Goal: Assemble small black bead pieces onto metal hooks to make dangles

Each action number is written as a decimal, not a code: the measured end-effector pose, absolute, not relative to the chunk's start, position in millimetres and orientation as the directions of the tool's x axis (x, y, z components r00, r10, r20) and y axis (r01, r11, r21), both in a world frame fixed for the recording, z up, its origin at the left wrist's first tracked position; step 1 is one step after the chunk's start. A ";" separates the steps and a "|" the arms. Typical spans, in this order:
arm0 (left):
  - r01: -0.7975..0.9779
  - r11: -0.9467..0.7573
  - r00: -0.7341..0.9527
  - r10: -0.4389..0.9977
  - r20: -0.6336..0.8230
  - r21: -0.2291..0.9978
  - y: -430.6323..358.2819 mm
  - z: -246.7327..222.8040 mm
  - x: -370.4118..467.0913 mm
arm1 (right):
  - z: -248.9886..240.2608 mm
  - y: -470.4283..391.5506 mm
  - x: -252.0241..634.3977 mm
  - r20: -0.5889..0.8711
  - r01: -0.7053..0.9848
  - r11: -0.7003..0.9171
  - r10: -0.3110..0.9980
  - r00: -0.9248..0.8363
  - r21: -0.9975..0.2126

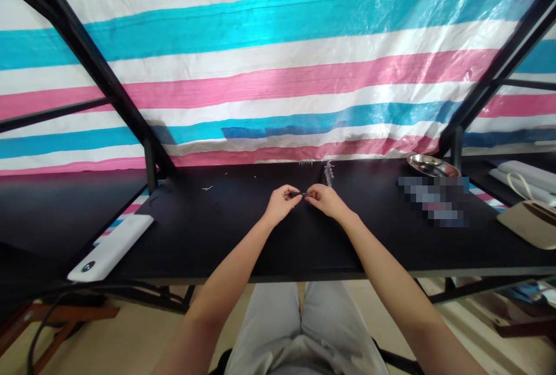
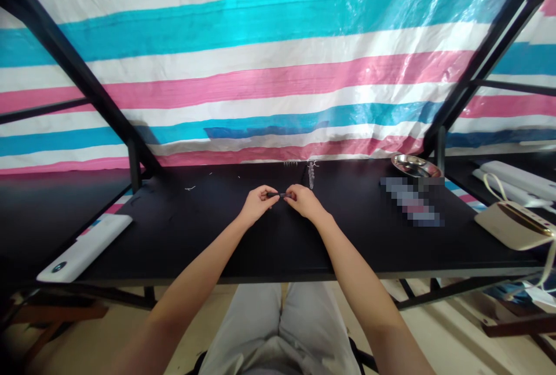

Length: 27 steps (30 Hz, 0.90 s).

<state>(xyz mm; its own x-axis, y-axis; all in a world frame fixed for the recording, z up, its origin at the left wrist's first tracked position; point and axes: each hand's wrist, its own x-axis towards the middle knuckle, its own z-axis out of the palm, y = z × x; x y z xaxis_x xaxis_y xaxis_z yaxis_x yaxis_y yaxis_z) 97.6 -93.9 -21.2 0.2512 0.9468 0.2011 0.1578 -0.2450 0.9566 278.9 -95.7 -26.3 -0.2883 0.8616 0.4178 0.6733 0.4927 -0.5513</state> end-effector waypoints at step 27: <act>0.182 -0.250 0.283 0.940 0.193 0.951 -96.9 -17.0 97.3 | -15.7 -113.9 261.6 0.447 0.483 0.555 0.832 -0.329 -0.677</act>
